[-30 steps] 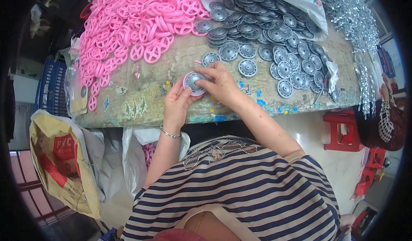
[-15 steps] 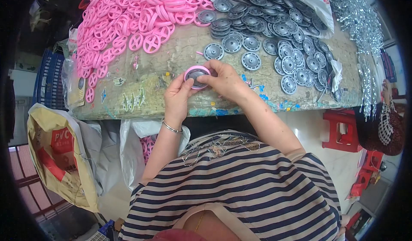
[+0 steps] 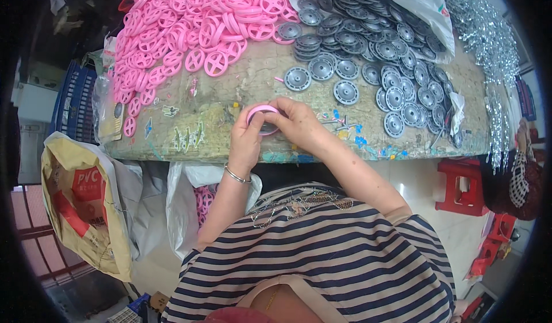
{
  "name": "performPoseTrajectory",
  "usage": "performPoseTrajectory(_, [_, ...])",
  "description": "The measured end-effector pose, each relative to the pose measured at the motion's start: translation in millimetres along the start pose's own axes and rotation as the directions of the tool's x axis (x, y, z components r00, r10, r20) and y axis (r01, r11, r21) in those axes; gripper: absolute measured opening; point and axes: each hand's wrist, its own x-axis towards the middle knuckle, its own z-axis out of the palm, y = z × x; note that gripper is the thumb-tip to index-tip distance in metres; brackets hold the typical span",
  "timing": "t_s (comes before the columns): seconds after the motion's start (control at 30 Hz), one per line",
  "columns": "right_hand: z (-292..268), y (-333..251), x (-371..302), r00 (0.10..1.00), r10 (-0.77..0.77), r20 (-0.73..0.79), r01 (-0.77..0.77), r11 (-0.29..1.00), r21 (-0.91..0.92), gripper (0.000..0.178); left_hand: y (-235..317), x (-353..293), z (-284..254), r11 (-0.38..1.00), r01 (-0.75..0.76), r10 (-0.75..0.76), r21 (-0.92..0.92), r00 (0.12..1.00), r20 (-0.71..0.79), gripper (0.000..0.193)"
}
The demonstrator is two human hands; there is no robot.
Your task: The recorder is manually fitting pink plastic circular components into silver metal bases on a workbench.
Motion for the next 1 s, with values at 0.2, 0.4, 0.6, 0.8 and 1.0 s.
performPoseTrajectory(0.2, [9,-1,4,0.984,0.071,0.162,-0.077,0.997,0.030,0.024,11,-19,-11,0.985,-0.012,0.035,0.170,0.991,-0.130,0.024])
performPoseTrajectory(0.4, [-3,-18,35,0.978,-0.077,0.191,0.103,0.986,-0.128,0.041,50,-73,-52,0.943,0.050,0.106,0.328,0.891,-0.442,0.021])
performPoseTrajectory(0.6, [-64,-49,132,0.982,-0.156,0.102,0.185,0.872,-0.453,0.053,73,-185,-131,0.647,0.476,-0.072,0.595,0.816,-0.574,0.015])
performPoseTrajectory(0.8, [-113,-73,248,0.982,-0.185,-0.038,0.130,0.809,-0.573,0.059,68,-182,-139,0.492,0.490,-0.052,0.720,0.842,-0.537,0.017])
performPoseTrajectory(1.0, [-164,-70,395,0.848,-0.469,-0.247,0.181,0.694,-0.697,0.064,67,-1,-120,0.583,0.053,0.448,0.811,0.811,-0.376,0.023])
